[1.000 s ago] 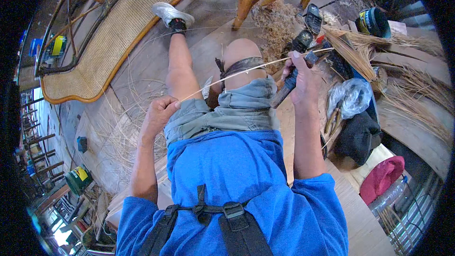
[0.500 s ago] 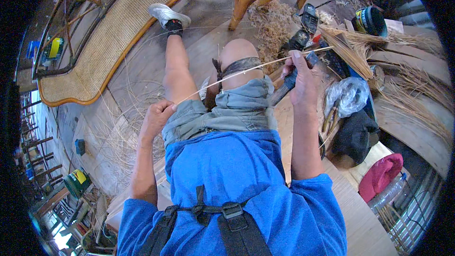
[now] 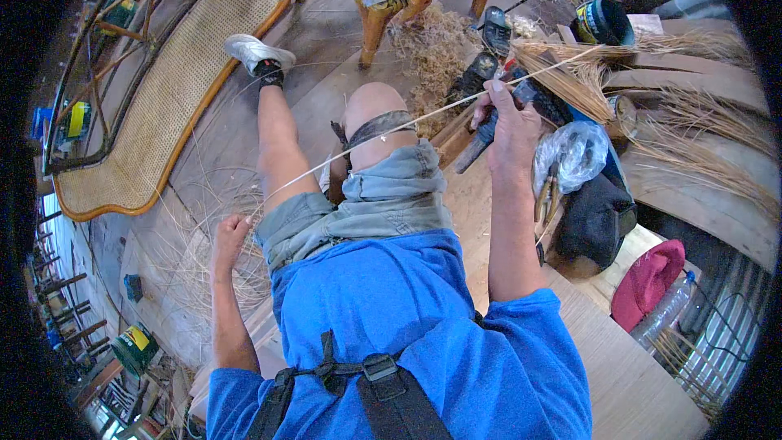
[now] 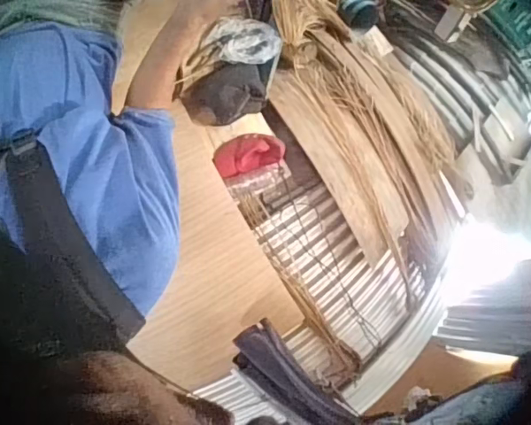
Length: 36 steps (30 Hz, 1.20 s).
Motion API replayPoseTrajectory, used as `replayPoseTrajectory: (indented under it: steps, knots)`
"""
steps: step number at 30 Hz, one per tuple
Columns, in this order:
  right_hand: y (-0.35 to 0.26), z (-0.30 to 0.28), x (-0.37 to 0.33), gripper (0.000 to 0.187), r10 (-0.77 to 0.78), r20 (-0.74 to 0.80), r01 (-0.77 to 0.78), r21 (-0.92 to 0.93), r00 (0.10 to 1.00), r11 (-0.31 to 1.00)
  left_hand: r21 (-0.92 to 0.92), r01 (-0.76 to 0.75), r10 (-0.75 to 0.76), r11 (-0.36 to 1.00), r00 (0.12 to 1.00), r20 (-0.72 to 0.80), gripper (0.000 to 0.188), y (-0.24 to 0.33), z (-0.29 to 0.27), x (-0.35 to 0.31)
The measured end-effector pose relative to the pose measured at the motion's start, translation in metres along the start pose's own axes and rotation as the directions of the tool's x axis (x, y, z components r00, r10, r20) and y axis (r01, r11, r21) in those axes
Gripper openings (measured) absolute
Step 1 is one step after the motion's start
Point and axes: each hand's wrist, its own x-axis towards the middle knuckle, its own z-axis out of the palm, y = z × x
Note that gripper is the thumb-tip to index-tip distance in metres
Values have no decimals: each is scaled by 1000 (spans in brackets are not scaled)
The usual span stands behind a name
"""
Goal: Stripping and cleaning a long strand of rattan fiber using a small blade while sitting on a workshop floor.
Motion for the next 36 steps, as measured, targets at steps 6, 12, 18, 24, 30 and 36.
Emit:
replayPoseTrajectory:
  steps: [6,12,18,24,30,36]
  knots:
    - [-3,-2,2,17,23,-19,-23,-4,1000,1000,-75,61,-59,995,998,33,30,-14,0,3]
    - [0,0,4,18,34,-15,-34,2,999,999,11,101,-101,995,992,69,26,-29,-4,8]
    - [6,3,7,18,71,-39,-71,16,997,997,-132,119,-111,984,992,68,25,-38,-4,9]
    - [16,15,12,17,155,-55,-151,63,986,987,-222,236,-227,946,972,65,26,-46,-26,2]
    - [32,35,16,13,220,-35,-220,5,975,976,-206,241,-235,949,971,50,25,-64,-36,-1]
    - [50,39,31,16,289,-102,-299,-109,952,948,-166,342,-302,925,926,226,25,-70,-47,1]
